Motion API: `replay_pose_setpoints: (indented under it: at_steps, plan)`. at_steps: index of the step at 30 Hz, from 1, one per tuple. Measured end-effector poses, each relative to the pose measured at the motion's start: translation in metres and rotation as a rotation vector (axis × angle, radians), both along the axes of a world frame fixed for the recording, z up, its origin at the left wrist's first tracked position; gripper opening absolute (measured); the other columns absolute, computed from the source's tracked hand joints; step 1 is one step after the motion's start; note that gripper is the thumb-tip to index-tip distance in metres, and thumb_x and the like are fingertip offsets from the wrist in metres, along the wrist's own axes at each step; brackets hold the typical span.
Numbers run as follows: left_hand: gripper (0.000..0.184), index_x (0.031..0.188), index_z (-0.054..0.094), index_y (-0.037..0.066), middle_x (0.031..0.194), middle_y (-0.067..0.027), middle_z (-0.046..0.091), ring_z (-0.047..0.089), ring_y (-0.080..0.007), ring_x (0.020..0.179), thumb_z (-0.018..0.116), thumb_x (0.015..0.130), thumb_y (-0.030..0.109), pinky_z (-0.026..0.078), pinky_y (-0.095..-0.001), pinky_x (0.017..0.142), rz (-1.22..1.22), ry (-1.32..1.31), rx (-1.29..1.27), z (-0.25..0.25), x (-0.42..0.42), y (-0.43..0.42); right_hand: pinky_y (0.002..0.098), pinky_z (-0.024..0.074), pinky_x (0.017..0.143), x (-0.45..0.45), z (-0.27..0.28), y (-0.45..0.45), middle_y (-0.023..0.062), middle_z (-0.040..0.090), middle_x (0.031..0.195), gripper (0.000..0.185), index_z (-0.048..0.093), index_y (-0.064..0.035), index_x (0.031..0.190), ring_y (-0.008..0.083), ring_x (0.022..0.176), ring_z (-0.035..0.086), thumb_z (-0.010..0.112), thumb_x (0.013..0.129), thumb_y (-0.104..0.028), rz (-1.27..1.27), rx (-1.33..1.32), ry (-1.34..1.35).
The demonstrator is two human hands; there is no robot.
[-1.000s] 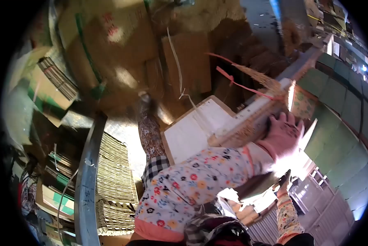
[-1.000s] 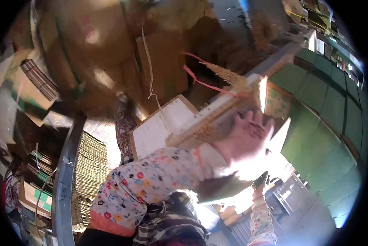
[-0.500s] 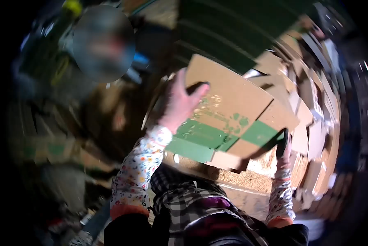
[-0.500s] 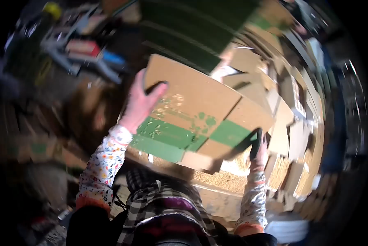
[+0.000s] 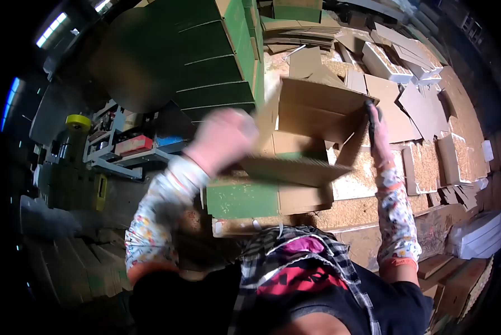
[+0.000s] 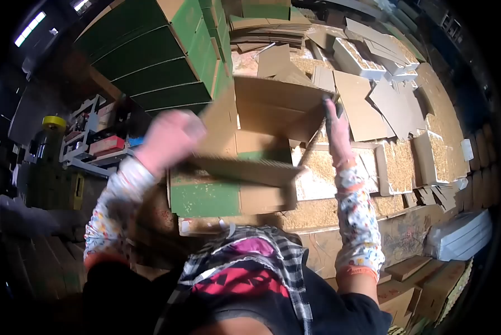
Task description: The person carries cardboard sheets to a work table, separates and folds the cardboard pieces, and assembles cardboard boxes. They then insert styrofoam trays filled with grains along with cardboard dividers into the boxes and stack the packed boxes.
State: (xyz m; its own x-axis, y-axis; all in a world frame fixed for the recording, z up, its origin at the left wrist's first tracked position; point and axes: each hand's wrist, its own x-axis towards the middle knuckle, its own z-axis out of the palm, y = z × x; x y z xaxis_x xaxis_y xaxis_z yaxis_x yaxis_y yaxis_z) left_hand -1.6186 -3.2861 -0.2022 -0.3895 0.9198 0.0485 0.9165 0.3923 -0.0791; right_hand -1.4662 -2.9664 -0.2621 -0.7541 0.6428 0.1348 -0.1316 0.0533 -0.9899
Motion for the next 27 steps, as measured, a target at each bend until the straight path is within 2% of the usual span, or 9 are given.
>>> replay_pose_setpoints:
  at_steps: [6, 9, 12, 14, 19, 21, 23, 24, 27]
  plan:
    - [0.072, 0.130, 0.046, 0.008, 0.136, -0.0183, 0.042, 0.041, -0.0399, 0.122, 0.041, 0.085, 0.064, 0.034, -0.0444, 0.101, -0.027, -1.115, -0.278, -0.012, 0.047, 0.011, 0.0378, 0.0276, 0.106, -0.058, -0.052, -0.045, 0.0305, 0.036, 0.133, 0.100, 0.021, 0.0103, 0.137, 0.0382, 0.126, 0.036, 0.073, 0.072, -0.046, 0.076, 0.859, -0.475]
    - [0.086, 0.142, 0.020, 0.010, 0.145, -0.0177, 0.025, 0.034, -0.0397, 0.126, 0.049, 0.081, 0.064, 0.033, -0.0480, 0.101, 0.002, -0.348, -0.051, -0.035, 0.084, -0.027, 0.0370, 0.0414, 0.095, -0.062, -0.057, -0.012, 0.0199, 0.055, 0.116, 0.086, 0.039, 0.0047, 0.129, 0.0305, 0.109, 0.053, 0.082, 0.065, -0.032, 0.286, 0.937, -0.295]
    - [0.092, 0.140, 0.020, 0.005, 0.137, -0.0216, 0.032, 0.036, -0.0364, 0.124, 0.068, 0.075, 0.049, 0.032, -0.0459, 0.101, 0.566, -0.394, 0.578, -0.097, 0.038, -0.017, 0.0250, 0.0461, 0.083, -0.079, 0.042, 0.016, 0.0074, 0.064, 0.095, 0.057, 0.055, 0.0004, 0.115, 0.0125, 0.092, 0.058, 0.076, 0.074, -0.034, 0.854, 0.493, -0.705]
    - [0.102, 0.140, 0.017, 0.000, 0.138, -0.0247, 0.029, 0.032, -0.0406, 0.125, 0.076, 0.068, 0.042, 0.030, -0.0463, 0.103, 0.649, -0.857, 0.694, -0.114, 0.046, -0.015, 0.0278, 0.0423, 0.089, -0.073, 0.069, 0.019, 0.0087, 0.058, 0.103, 0.060, 0.052, -0.0004, 0.119, 0.0158, 0.099, 0.054, 0.069, 0.078, -0.041, 0.862, 0.779, -0.758]
    - [0.113, 0.141, 0.010, -0.005, 0.137, -0.0289, 0.025, 0.031, -0.0436, 0.123, 0.081, 0.064, 0.038, 0.027, -0.0464, 0.105, 0.605, -0.406, 0.792, -0.109, 0.063, -0.019, 0.0546, 0.0145, 0.110, 0.024, -0.012, -0.071, 0.0200, 0.042, 0.133, 0.084, 0.043, -0.0034, 0.132, 0.0353, 0.127, 0.036, 0.053, 0.074, -0.064, 0.734, 1.459, -0.152]
    - [0.088, 0.141, 0.020, -0.001, 0.135, -0.0210, 0.038, 0.038, -0.0302, 0.123, 0.073, 0.075, 0.024, 0.025, -0.0385, 0.107, 0.713, -0.922, 0.748, -0.109, 0.062, -0.021, 0.0459, 0.0219, 0.109, 0.046, -0.009, -0.066, 0.0196, 0.040, 0.135, 0.075, 0.040, -0.0020, 0.134, 0.0352, 0.128, 0.034, 0.047, 0.084, -0.058, 0.524, 1.406, -0.197]
    - [0.075, 0.139, 0.028, -0.001, 0.131, -0.0175, 0.045, 0.044, -0.0257, 0.119, 0.069, 0.079, 0.020, 0.030, -0.0361, 0.105, 0.704, -2.006, 0.840, -0.101, 0.042, -0.035, 0.0370, 0.0262, 0.107, 0.039, -0.058, -0.047, 0.0182, 0.043, 0.134, 0.059, 0.035, -0.0003, 0.136, 0.0294, 0.125, 0.039, 0.040, 0.093, -0.040, 0.381, 0.244, -0.246]
    - [0.055, 0.132, 0.041, -0.001, 0.124, -0.0104, 0.053, 0.051, -0.0196, 0.113, 0.062, 0.084, 0.013, 0.038, -0.0326, 0.098, 0.090, -1.529, 0.497, -0.084, 0.043, -0.040, 0.0325, 0.0283, 0.106, 0.050, -0.082, -0.043, 0.0175, 0.044, 0.133, 0.051, 0.033, 0.0006, 0.138, 0.0265, 0.124, 0.042, 0.037, 0.098, -0.031, 0.259, -0.361, -0.259]
    - [0.057, 0.132, 0.040, -0.002, 0.124, -0.0122, 0.052, 0.048, -0.0200, 0.116, 0.065, 0.084, 0.016, 0.038, -0.0324, 0.098, 0.602, -1.578, 0.701, -0.081, 0.076, -0.026, 0.0366, 0.0337, 0.104, 0.047, -0.051, -0.019, 0.0167, 0.049, 0.131, 0.068, 0.028, 0.0008, 0.139, 0.0215, 0.120, 0.047, 0.041, 0.094, -0.048, 0.515, -0.103, -0.120]
